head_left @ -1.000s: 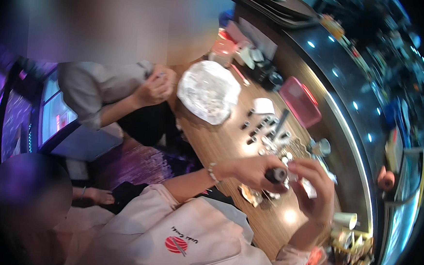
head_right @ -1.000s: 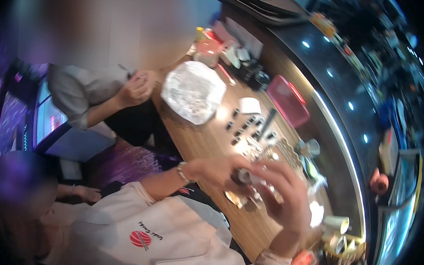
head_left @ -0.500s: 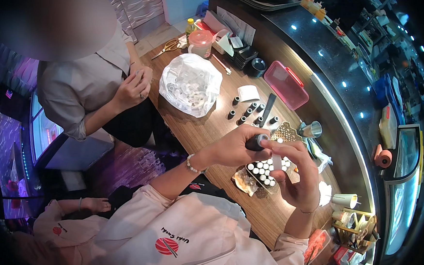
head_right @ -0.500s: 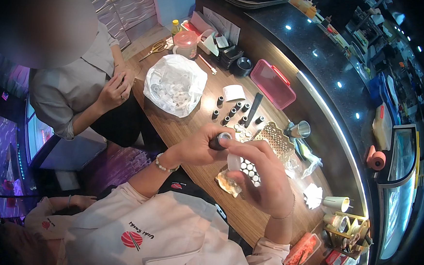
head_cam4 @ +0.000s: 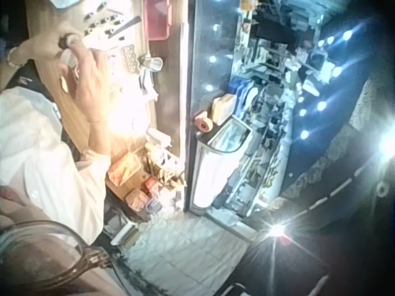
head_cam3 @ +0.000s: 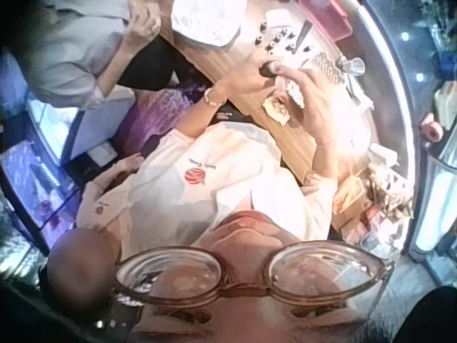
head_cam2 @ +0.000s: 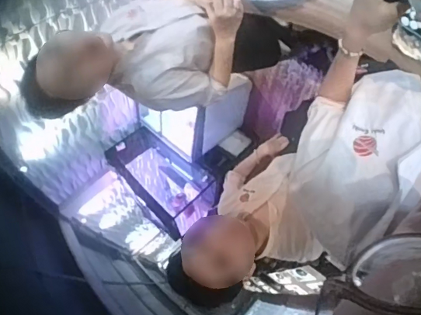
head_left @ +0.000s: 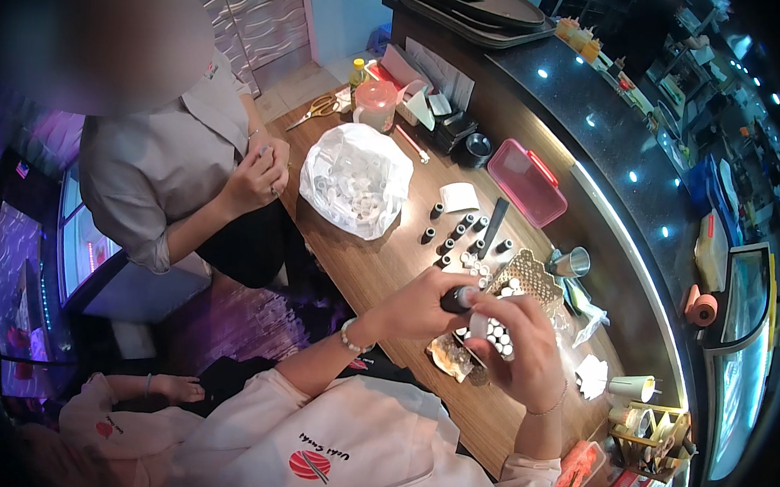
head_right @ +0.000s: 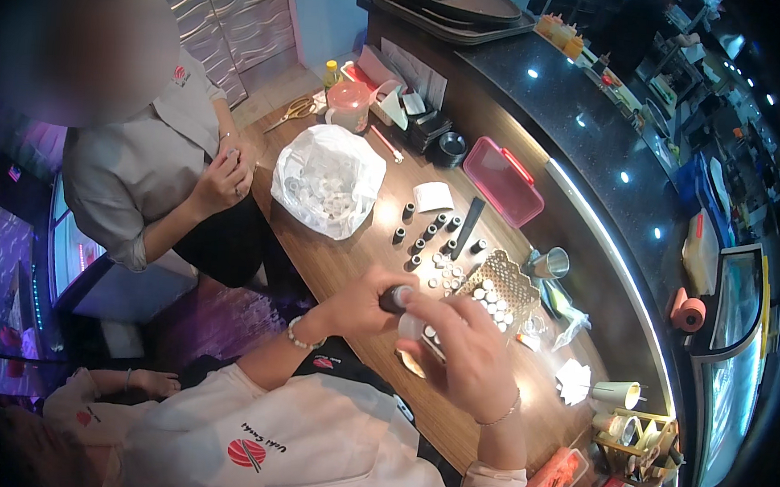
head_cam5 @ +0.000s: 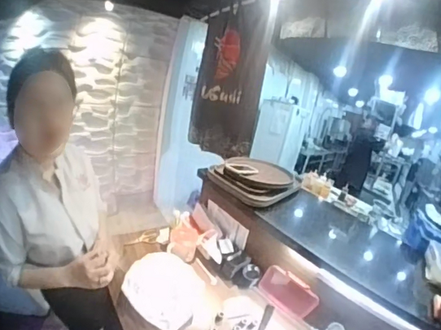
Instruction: The person assembles small cylindrical capsules by hand at a restaurant counter. They repeatedly pick up black and white halves, press them together, and place the finished units into a tray. A coworker assists by handling similar items nearby.
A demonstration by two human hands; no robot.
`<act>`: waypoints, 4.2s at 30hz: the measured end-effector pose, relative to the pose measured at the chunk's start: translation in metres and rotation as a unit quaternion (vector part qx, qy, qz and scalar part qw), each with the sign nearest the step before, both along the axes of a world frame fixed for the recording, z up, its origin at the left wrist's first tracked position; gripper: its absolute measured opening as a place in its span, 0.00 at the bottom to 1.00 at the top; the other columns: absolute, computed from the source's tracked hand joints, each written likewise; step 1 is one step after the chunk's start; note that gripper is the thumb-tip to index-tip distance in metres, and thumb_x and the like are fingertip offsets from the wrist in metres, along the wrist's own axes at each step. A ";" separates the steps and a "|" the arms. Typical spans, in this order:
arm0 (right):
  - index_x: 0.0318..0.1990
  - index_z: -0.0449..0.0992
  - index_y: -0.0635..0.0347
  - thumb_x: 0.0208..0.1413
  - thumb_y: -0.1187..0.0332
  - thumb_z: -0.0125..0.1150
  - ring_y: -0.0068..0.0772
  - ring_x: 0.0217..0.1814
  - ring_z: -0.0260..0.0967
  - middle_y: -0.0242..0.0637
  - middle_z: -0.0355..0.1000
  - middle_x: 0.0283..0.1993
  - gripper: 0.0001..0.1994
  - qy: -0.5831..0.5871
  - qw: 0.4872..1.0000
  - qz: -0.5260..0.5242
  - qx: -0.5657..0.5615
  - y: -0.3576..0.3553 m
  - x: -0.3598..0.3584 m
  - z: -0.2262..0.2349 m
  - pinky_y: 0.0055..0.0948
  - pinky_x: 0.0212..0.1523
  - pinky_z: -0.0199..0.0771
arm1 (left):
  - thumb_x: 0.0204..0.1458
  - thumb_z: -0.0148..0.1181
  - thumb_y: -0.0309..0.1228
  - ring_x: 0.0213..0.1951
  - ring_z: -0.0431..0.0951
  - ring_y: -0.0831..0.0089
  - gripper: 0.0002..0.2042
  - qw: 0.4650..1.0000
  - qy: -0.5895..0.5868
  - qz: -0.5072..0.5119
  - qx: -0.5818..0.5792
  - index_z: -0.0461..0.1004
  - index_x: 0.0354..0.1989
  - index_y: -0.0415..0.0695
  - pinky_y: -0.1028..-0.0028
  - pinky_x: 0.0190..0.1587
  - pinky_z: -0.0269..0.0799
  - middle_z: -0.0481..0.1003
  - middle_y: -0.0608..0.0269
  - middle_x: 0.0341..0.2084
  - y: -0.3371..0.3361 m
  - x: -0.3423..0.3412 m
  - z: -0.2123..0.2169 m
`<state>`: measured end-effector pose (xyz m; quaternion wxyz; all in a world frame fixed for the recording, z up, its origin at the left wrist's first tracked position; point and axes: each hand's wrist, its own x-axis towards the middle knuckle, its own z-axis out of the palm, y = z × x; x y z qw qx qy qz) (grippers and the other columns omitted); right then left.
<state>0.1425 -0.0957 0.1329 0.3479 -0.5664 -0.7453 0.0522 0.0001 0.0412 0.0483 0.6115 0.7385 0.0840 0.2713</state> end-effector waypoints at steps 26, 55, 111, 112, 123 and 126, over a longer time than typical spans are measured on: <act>0.59 0.76 0.62 0.59 0.69 0.70 0.39 0.48 0.77 0.44 0.78 0.51 0.21 0.287 0.941 -0.172 -0.049 0.028 -0.042 -0.038 0.34 0.51 0.77 | 0.58 0.67 0.26 0.27 0.71 0.88 0.07 0.993 0.095 -0.016 -0.073 0.78 0.31 0.37 0.78 0.29 0.69 0.77 0.69 0.22 0.055 -0.029 -0.042; 0.63 0.77 0.54 0.60 0.73 0.67 0.34 0.42 0.72 0.35 0.81 0.47 0.22 0.248 0.950 -0.166 -0.091 0.060 -0.023 -0.066 0.32 0.48 0.74 | 0.53 0.71 0.30 0.31 0.73 0.83 0.15 0.966 0.157 -0.200 -0.045 0.79 0.45 0.34 0.73 0.35 0.72 0.80 0.60 0.26 0.099 0.009 -0.086; 0.53 0.77 0.51 0.60 0.67 0.63 0.42 0.42 0.73 0.39 0.73 0.37 0.13 0.074 0.980 -0.010 -0.186 0.025 -0.006 0.011 0.40 0.40 0.72 | 0.54 0.70 0.24 0.29 0.64 0.83 0.10 0.853 0.188 -0.461 -0.158 0.72 0.30 0.38 0.76 0.33 0.65 0.69 0.74 0.24 0.080 0.011 -0.014; 0.53 0.77 0.51 0.60 0.65 0.63 0.42 0.43 0.73 0.39 0.72 0.37 0.14 0.061 0.982 -0.027 -0.178 0.027 -0.005 0.016 0.41 0.40 0.73 | 0.54 0.69 0.23 0.31 0.66 0.84 0.08 0.866 0.208 -0.425 -0.163 0.74 0.32 0.39 0.77 0.34 0.66 0.70 0.74 0.26 0.079 0.009 -0.003; 0.52 0.75 0.56 0.62 0.63 0.64 0.43 0.47 0.73 0.38 0.71 0.41 0.14 -0.017 0.978 -0.157 -0.138 0.056 -0.018 0.008 0.42 0.44 0.76 | 0.51 0.69 0.23 0.33 0.78 0.79 0.13 0.987 0.073 -0.146 0.007 0.78 0.45 0.37 0.72 0.36 0.74 0.81 0.61 0.32 0.078 0.002 -0.023; 0.53 0.74 0.59 0.59 0.68 0.66 0.44 0.47 0.73 0.40 0.70 0.43 0.15 -0.027 0.970 -0.170 -0.172 0.062 -0.021 -0.007 0.41 0.45 0.75 | 0.51 0.71 0.25 0.32 0.79 0.75 0.14 0.990 0.069 -0.098 0.071 0.78 0.45 0.38 0.69 0.34 0.73 0.81 0.58 0.30 0.080 0.002 -0.029</act>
